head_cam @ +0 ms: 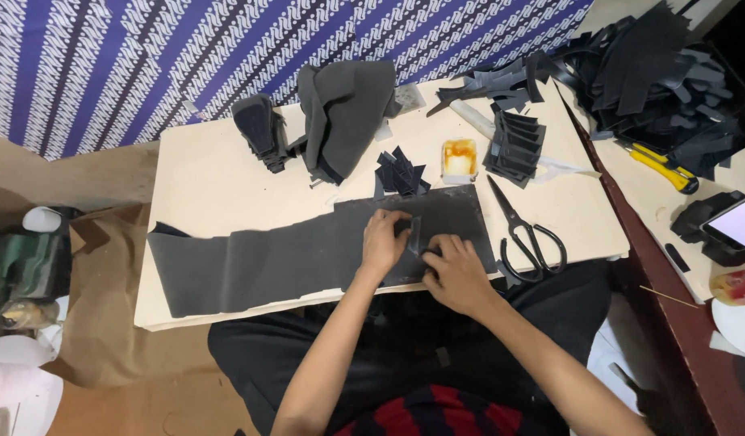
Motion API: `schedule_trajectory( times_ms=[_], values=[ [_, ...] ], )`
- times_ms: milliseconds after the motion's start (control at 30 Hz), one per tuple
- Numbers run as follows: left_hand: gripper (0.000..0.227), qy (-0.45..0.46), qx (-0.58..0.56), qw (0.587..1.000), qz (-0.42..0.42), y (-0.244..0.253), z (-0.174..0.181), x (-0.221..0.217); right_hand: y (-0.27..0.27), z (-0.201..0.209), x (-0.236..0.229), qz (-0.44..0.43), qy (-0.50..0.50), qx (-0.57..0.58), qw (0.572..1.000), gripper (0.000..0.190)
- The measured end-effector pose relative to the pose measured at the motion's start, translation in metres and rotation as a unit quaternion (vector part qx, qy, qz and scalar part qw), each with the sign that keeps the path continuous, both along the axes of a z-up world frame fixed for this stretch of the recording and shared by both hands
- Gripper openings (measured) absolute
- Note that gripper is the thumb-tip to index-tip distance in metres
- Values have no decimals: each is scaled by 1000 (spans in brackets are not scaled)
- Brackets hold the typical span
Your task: Assembling leather components by gluing strips onto a base and trimming with scissors
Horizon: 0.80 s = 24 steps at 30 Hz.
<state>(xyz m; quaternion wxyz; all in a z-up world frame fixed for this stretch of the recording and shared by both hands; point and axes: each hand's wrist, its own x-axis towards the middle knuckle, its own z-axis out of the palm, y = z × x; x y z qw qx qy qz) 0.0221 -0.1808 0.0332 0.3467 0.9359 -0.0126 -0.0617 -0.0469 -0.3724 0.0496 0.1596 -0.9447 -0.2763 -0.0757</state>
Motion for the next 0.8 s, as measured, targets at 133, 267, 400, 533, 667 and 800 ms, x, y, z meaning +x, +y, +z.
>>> schedule_trajectory(
  times_ms=[133, 267, 400, 533, 667, 800],
  values=[
    [23, 18, -27, 999, 21, -1, -1, 3, -7, 25, -13, -85, 33, 129, 987, 18],
    [14, 23, -120, 990, 74, -2, 0, -4, -10, 54, -27, -212, 92, 302, 925, 23],
    [12, -38, -187, 974, 119, -18, 55, -36, -21, 43, -21, -291, 163, 420, 844, 31],
    [8, -258, -161, 950, 74, -48, 60, -70, -12, 32, -6, -304, 258, 549, 735, 41],
    [13, -416, -95, 904, 6, -65, 36, -81, -4, 26, 0, -332, 274, 567, 703, 39],
    [17, -439, -85, 894, 10, -74, 32, -88, -15, -3, -1, -331, 253, 557, 719, 36]
  ],
)
